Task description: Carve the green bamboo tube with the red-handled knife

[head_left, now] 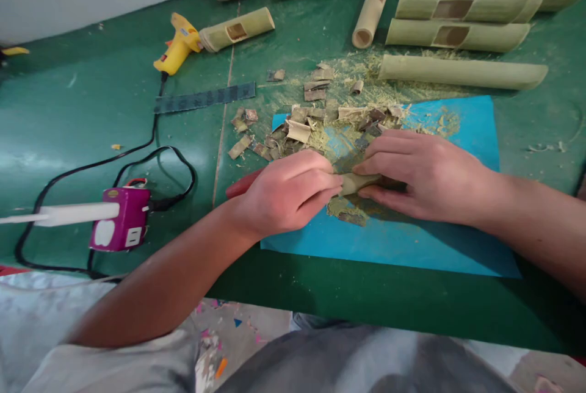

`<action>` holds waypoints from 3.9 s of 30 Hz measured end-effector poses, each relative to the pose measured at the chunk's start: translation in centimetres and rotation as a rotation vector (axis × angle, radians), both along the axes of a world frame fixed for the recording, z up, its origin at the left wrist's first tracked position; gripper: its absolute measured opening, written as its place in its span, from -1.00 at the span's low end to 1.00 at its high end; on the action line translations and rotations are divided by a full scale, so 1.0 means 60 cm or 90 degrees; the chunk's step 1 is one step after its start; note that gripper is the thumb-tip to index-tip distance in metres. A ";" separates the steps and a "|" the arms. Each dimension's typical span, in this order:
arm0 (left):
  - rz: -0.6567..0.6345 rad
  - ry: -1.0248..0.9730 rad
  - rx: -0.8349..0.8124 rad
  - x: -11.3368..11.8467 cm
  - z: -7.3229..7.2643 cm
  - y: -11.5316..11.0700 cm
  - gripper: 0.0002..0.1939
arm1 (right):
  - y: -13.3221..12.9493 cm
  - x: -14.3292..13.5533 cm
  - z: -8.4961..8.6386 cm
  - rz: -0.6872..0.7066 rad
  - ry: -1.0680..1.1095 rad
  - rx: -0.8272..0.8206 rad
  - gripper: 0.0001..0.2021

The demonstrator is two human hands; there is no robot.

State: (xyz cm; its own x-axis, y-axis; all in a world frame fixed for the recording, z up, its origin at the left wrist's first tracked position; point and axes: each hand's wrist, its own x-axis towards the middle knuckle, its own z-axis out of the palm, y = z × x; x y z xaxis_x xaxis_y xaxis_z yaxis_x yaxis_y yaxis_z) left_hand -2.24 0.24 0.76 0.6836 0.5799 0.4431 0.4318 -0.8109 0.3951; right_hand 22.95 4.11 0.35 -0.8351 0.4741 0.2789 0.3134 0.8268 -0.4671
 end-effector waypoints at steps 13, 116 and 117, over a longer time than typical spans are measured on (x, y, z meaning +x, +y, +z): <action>-0.006 0.000 -0.013 -0.003 -0.001 -0.003 -0.89 | -0.005 0.000 0.001 0.008 -0.002 -0.029 -0.87; 0.047 -0.033 -0.171 0.009 0.017 0.000 -0.93 | -0.005 0.004 0.001 0.025 -0.026 0.031 -0.75; 0.049 -0.029 -0.172 0.009 0.017 0.000 -0.93 | -0.005 0.004 0.002 0.025 -0.026 0.031 -0.76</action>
